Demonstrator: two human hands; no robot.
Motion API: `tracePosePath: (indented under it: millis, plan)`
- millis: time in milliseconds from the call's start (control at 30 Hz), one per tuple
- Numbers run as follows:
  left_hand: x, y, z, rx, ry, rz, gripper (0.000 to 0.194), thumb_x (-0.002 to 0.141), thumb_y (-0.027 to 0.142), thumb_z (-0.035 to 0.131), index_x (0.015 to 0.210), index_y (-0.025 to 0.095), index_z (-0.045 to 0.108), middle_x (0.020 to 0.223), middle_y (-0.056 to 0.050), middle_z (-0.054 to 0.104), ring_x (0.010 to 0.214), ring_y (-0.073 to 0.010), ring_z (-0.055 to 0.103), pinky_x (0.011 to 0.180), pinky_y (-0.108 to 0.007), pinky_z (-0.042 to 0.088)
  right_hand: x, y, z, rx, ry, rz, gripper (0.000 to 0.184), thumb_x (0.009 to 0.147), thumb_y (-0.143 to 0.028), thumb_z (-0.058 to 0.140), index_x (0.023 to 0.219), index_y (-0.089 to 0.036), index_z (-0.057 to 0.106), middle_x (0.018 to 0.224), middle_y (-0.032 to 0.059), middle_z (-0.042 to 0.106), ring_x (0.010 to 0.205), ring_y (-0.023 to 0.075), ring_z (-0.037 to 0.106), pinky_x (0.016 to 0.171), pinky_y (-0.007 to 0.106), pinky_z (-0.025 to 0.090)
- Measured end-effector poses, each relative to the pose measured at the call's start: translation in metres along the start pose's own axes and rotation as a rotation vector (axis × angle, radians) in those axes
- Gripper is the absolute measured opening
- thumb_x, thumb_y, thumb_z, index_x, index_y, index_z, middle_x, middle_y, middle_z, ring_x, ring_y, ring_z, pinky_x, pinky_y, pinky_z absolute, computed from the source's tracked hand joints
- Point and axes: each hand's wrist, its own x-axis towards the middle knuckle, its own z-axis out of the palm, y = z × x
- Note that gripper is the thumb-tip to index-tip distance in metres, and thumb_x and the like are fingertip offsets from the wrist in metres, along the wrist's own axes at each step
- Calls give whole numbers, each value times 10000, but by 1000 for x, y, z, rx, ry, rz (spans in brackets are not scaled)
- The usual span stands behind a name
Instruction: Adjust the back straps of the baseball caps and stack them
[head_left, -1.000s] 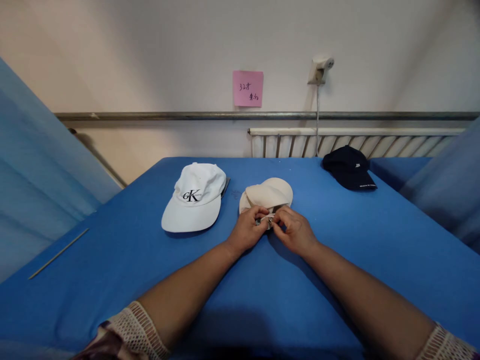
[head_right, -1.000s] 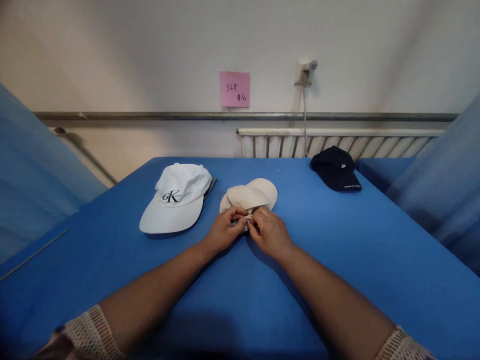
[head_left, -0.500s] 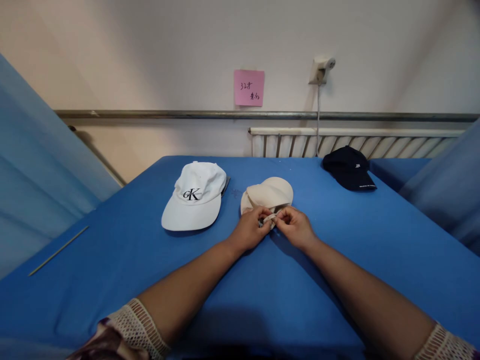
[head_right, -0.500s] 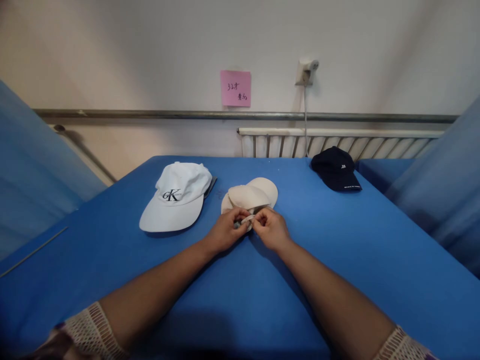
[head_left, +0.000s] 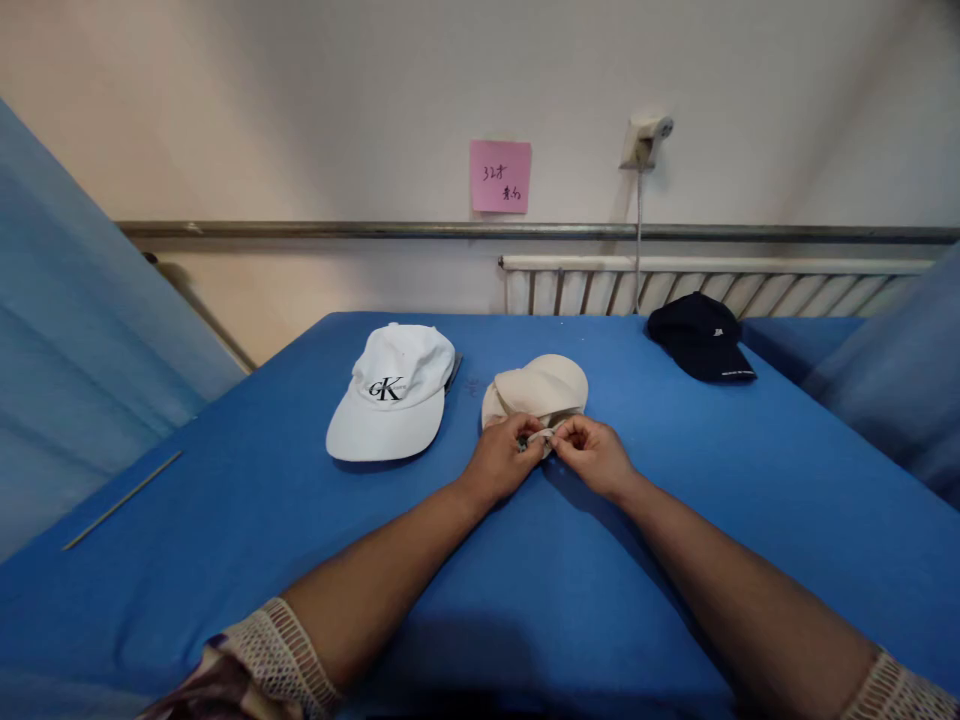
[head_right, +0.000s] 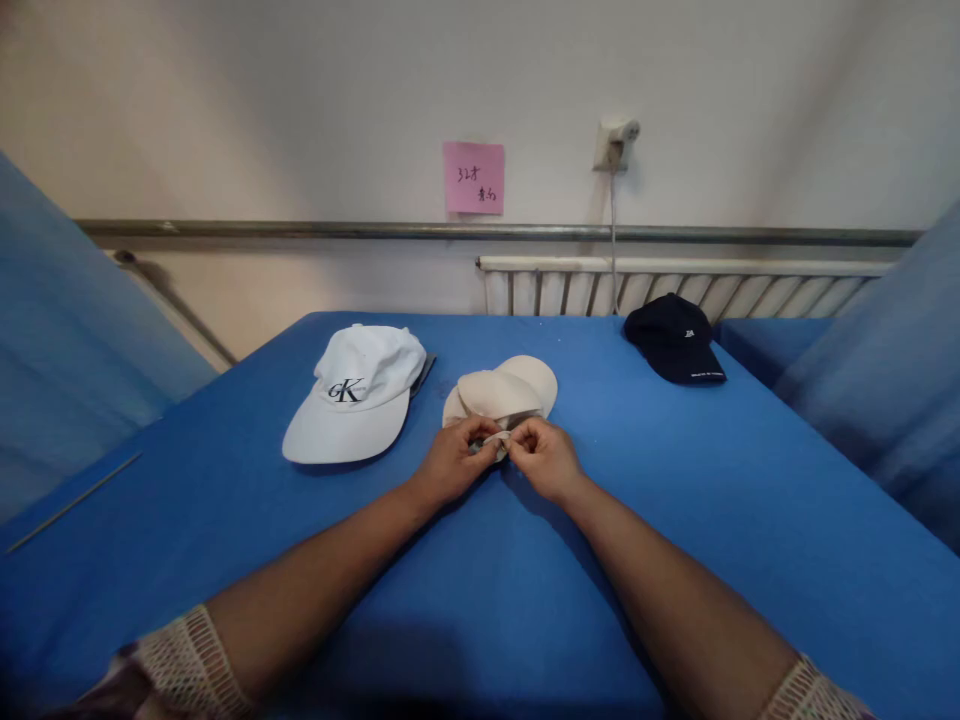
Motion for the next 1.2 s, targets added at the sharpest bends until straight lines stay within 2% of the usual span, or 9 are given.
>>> tracePosePath:
  millis: [167, 300, 400, 567, 733, 900, 1033, 1200]
  plan:
    - [0, 4, -1, -41, 68, -65, 95, 771, 229, 623, 784, 173, 698, 775, -17, 706, 738, -153, 604, 710, -264, 441, -3, -6, -5, -257, -15, -297, 104, 792, -220, 586, 692, -198, 563, 684, -1, 562, 607, 126, 518, 593, 259, 412]
    - [2, 4, -1, -253, 98, -161, 101, 736, 228, 628, 765, 150, 686, 738, -16, 693, 667, -129, 597, 642, -238, 450, -4, -14, -10, -380, -97, -491, 75, 843, -171, 542, 776, -203, 551, 768, 27, 591, 683, 148, 553, 640, 271, 435]
    - [2, 5, -2, -391, 124, -229, 120, 702, 251, 670, 728, 133, 671, 694, -21, 673, 632, -122, 578, 607, -230, 452, -6, -18, -13, -488, -149, -567, 70, 869, -159, 518, 826, -203, 551, 857, 56, 613, 765, 170, 578, 695, 290, 454]
    - [1, 9, -1, -444, 126, -246, 158, 694, 286, 697, 691, 134, 656, 672, -12, 654, 618, -115, 556, 613, -238, 452, -9, -18, -13, -504, -111, -465, 29, 889, -218, 537, 870, -205, 554, 869, 49, 600, 750, 169, 580, 694, 295, 456]
    - [1, 8, 1, -360, 74, -209, 147, 712, 282, 687, 712, 135, 673, 692, -8, 666, 638, -118, 560, 634, -241, 444, -9, -15, -10, -541, -101, -416, 48, 886, -191, 505, 861, -209, 541, 842, 38, 591, 793, 178, 585, 708, 294, 438]
    - [-1, 6, 1, -235, 59, -149, 101, 733, 243, 650, 748, 149, 680, 725, -4, 690, 658, -122, 586, 655, -241, 451, -10, -17, -7, -686, -91, -363, 66, 874, -221, 521, 814, -205, 544, 805, 34, 587, 725, 175, 568, 660, 297, 404]
    - [-2, 6, 1, -170, 76, -141, 91, 725, 238, 643, 741, 157, 680, 729, -9, 698, 674, -131, 605, 665, -243, 457, -9, -20, -6, -691, -89, -392, 69, 864, -217, 525, 798, -204, 542, 789, 33, 586, 717, 173, 565, 653, 293, 397]
    - [1, 6, 0, -277, 84, -231, 117, 698, 258, 665, 719, 143, 675, 700, -21, 685, 638, -127, 588, 613, -233, 452, -7, -20, -9, -579, -127, -422, 47, 855, -183, 528, 816, -199, 548, 786, 30, 582, 702, 162, 553, 639, 279, 403]
